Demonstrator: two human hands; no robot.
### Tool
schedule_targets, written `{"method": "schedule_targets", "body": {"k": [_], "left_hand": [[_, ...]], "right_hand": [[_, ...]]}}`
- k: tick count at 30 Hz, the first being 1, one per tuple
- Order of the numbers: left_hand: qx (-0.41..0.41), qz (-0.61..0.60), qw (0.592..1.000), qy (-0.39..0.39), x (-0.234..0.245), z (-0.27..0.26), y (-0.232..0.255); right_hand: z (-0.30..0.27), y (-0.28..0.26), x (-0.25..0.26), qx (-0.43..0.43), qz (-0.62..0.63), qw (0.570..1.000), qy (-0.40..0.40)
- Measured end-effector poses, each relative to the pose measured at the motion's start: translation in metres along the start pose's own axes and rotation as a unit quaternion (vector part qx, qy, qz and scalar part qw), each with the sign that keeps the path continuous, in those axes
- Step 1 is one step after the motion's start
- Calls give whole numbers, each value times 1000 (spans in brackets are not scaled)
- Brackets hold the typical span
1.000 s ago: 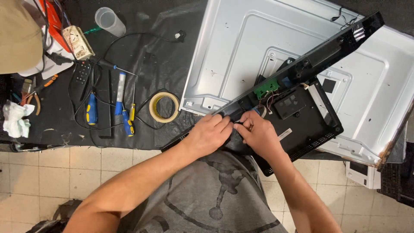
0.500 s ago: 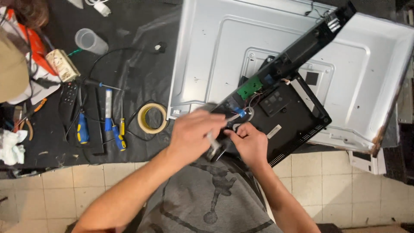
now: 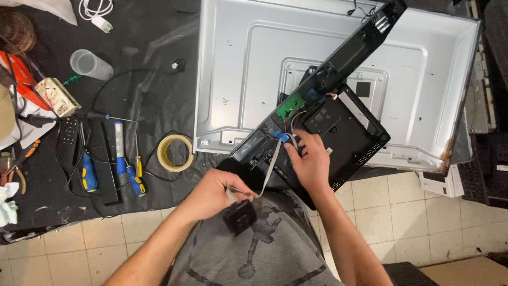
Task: Preparing LED backlight strips with adhesive tape and reattaching the rear housing to a television panel during a repair process.
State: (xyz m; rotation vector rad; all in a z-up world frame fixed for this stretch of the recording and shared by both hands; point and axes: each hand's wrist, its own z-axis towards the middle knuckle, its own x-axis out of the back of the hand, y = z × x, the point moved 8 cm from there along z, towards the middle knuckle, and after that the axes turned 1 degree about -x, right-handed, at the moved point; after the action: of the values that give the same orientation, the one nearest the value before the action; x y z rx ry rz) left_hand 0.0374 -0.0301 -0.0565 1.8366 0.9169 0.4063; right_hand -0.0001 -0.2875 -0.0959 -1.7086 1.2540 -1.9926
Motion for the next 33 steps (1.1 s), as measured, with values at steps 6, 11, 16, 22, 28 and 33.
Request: {"method": "schedule_targets", "body": {"k": [6,11,16,22,28,33], "left_hand": [[2,-132,991,15,4,20,-24],[21,-159,984,76,13,23,-24],[7,-282,940,193,35,30,-47],[-104,95,984,111,12,29,-9],[-151,184,965,112,8,28,25],[-140,170,972,86,-1,23,22]], "right_hand": [[4,13,1,13,-19,999,40],[6,-6,-3,21,-74,997,-14],[10,37,-10,16,-28,999,5],[26,68,-2,-18,329,941,-74],[33,83,3,-84,609,787,-52],[31,86,-15,-130,224,963,-78]]}}
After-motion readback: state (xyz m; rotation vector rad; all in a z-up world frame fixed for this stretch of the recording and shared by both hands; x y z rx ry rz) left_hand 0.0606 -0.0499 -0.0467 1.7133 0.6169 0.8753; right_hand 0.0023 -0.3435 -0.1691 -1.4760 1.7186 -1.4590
